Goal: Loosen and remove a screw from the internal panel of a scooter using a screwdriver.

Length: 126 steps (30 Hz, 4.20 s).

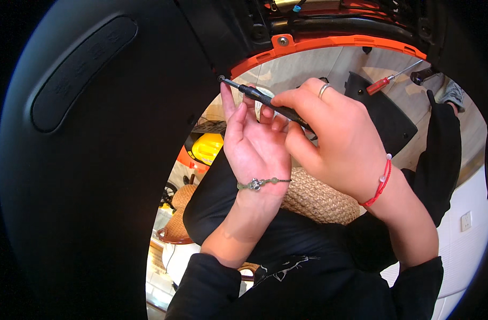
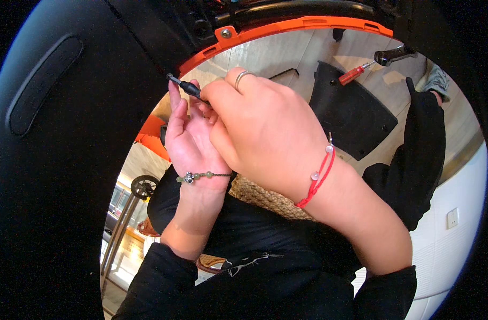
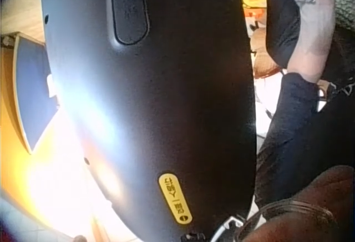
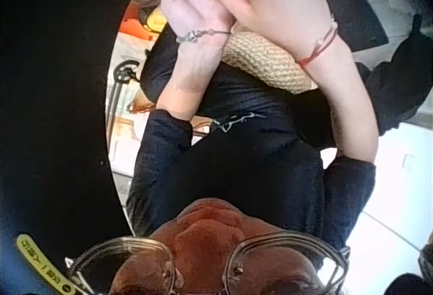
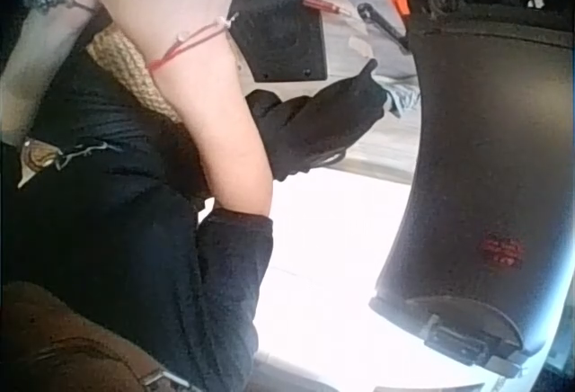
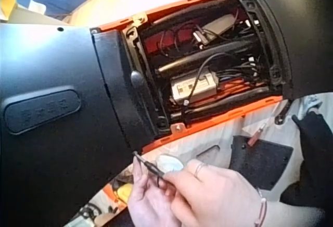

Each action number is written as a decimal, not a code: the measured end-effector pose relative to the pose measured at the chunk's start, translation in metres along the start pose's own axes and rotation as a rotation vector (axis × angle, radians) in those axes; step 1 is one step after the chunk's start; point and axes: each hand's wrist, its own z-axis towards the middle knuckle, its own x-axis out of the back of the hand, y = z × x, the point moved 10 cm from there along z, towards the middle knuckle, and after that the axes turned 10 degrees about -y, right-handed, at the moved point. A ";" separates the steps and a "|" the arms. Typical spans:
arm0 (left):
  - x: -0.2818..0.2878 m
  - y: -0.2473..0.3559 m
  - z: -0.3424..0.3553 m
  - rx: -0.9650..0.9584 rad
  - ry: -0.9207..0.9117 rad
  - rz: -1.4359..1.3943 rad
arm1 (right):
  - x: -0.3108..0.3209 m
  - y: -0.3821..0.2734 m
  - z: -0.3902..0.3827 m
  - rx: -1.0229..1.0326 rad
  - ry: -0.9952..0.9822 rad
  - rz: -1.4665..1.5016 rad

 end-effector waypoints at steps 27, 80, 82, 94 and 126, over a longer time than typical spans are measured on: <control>-0.008 0.001 0.003 0.099 0.049 -0.224 | -0.004 -0.009 0.007 0.000 0.052 -0.186; 0.016 -0.003 0.007 -0.010 0.178 0.420 | -0.152 0.081 -0.029 -0.592 -0.108 1.785; 0.012 0.000 0.005 -0.007 0.179 0.436 | -0.148 0.075 -0.029 -0.602 -0.107 1.810; 0.005 -0.005 0.012 0.061 0.086 0.342 | -0.123 0.064 -0.028 -0.897 -0.132 1.878; -0.005 -0.008 0.003 0.013 0.007 0.120 | -0.047 0.047 -0.019 -0.414 -0.007 0.733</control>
